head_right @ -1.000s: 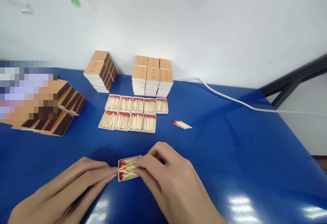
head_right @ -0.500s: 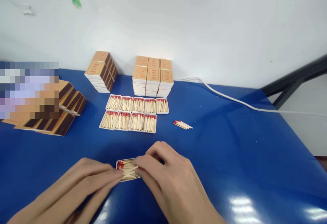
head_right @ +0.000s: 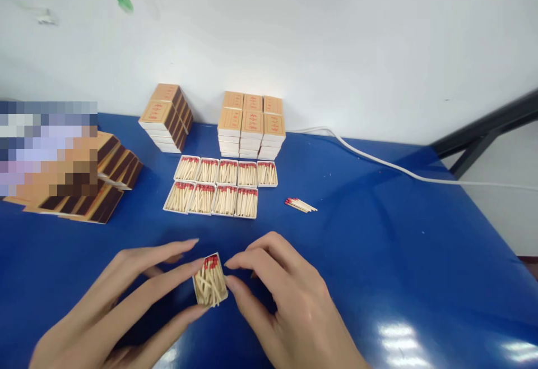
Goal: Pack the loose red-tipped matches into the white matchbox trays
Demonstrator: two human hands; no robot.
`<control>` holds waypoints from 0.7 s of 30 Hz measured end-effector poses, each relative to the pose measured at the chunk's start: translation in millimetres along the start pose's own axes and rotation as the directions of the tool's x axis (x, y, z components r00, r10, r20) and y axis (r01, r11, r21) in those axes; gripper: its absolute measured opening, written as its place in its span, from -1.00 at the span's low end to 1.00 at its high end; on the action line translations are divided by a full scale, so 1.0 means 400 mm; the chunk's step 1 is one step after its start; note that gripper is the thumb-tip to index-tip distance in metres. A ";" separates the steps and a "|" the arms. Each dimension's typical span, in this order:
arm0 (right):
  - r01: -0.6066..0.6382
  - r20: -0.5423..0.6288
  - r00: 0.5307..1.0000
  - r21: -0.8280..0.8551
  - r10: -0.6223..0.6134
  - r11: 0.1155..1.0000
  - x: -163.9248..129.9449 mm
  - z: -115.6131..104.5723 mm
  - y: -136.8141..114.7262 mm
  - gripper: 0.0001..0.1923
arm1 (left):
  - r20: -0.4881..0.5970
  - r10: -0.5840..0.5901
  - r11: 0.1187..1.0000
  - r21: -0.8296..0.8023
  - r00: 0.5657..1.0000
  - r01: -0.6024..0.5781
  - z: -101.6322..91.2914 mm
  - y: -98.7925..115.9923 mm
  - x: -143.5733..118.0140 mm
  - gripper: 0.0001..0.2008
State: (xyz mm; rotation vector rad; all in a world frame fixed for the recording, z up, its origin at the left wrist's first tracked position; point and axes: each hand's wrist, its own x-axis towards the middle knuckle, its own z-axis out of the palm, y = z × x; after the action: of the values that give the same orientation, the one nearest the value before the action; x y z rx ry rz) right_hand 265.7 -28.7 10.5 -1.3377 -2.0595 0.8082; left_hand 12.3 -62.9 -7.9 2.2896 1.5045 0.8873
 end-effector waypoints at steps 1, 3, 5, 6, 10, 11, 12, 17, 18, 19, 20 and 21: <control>-0.007 0.011 1.000 -0.003 0.007 1.000 -0.001 -0.002 0.000 -0.89 | 0.032 0.024 1.000 0.009 0.999 -0.025 0.000 -0.009 0.007 -0.61; -0.006 0.051 0.999 0.007 0.006 1.000 -0.004 -0.007 -0.002 -0.90 | 0.108 0.082 0.996 0.019 0.991 -0.084 -0.001 -0.027 0.019 -0.55; 0.007 0.102 0.995 0.026 -0.009 1.000 -0.008 -0.011 -0.005 -0.90 | 0.151 0.118 0.993 0.004 0.981 -0.120 -0.003 -0.038 0.027 -0.56; 0.015 0.123 0.992 0.036 -0.019 0.999 -0.010 -0.011 -0.007 -0.89 | 0.160 0.123 0.992 -0.013 0.979 -0.123 -0.004 -0.039 0.027 -0.58; 0.018 0.145 0.989 0.062 -0.027 0.998 -0.017 0.007 -0.010 -0.87 | 0.149 0.051 0.997 -0.072 0.988 -0.040 0.003 -0.023 0.013 -0.58; 0.016 0.138 0.990 0.061 -0.024 0.998 -0.017 0.014 -0.009 -0.87 | 0.137 0.033 0.997 -0.069 0.990 -0.024 0.009 -0.017 0.008 -0.54; 0.013 0.128 0.992 0.055 -0.020 0.998 -0.017 0.020 -0.008 -0.87 | 0.118 0.023 0.998 -0.060 0.993 -0.016 0.015 -0.011 0.003 -0.50; 0.031 0.089 0.996 -0.005 -0.031 0.999 -0.014 0.023 -0.007 -0.83 | 0.088 0.044 0.999 0.001 0.995 -0.044 0.032 -0.002 -0.005 -0.38; 0.041 0.085 0.996 -0.010 -0.040 0.999 -0.014 0.018 -0.007 -0.84 | 0.102 0.058 0.998 -0.004 0.993 -0.058 0.029 -0.005 -0.003 -0.42; 0.045 0.078 0.996 -0.012 -0.044 0.999 -0.015 0.013 -0.008 -0.85 | 0.121 0.069 0.998 -0.017 0.990 -0.068 0.025 -0.008 -0.001 -0.48; 0.047 0.073 0.996 -0.012 -0.046 0.999 -0.016 0.008 -0.008 -0.88 | 0.144 0.075 0.997 -0.035 0.987 -0.070 0.020 -0.011 0.002 -0.56; 0.044 0.072 0.996 -0.012 -0.043 0.999 -0.018 0.004 -0.007 -0.91 | 0.168 0.071 0.997 -0.051 0.983 -0.063 0.016 -0.014 0.004 -0.63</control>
State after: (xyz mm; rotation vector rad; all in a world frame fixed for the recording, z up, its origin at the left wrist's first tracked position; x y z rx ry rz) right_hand 265.3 -36.5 10.5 -1.2835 -2.1455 0.8356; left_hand 12.7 -58.4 -15.4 2.3295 1.3299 0.7153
